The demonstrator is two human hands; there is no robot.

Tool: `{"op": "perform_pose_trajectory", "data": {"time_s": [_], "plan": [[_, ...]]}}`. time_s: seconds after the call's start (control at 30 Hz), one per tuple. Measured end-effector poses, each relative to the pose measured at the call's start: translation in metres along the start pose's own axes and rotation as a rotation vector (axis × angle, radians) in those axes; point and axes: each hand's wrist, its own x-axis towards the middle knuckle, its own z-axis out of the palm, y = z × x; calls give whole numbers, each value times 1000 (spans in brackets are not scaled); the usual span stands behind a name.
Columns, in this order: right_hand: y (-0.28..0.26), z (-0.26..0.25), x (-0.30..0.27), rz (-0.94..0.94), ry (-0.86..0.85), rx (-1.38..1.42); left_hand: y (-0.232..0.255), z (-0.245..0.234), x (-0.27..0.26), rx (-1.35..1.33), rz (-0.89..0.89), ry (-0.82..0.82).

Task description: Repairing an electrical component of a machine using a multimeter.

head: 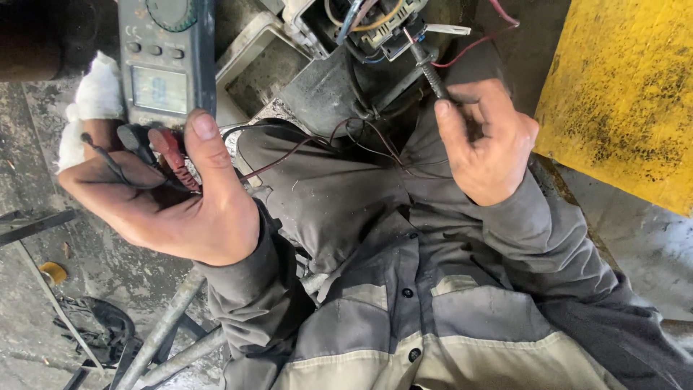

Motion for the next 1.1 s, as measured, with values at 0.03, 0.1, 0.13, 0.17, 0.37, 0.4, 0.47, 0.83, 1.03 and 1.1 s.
{"op": "perform_pose_trajectory", "data": {"time_s": [0.03, 0.1, 0.13, 0.17, 0.37, 0.4, 0.47, 0.83, 1.03, 1.1], "plan": [[-1, 0, 1, 1, 0, -1, 3, 1, 0, -1, -1, -1], [-2, 0, 3, 25, -13, 15, 8, 3, 1, -47, -39, 12], [-2, 0, 4, 23, -16, 16, 9, 4, 1, -45, -40, 14], [-3, 1, 5, 25, -11, 15, 10, 5, 0, -40, -50, 18], [-9, 2, 11, 25, -32, 35, 10, 5, 0, -29, -82, 49], [-8, 2, 11, -3, -31, 32, 8, 4, -1, -37, -76, 51], [-9, 2, 11, 1, -27, 28, 9, 4, -1, -39, -70, 46], [-6, 0, 15, -5, 0, 30, 11, 7, 4, -13, -69, 51], [-11, -10, 12, 4, -91, 9, 16, 6, 14, 68, -43, 73], [-9, -11, 6, 36, -81, 116, 23, 7, 22, 131, -125, 104]]}}
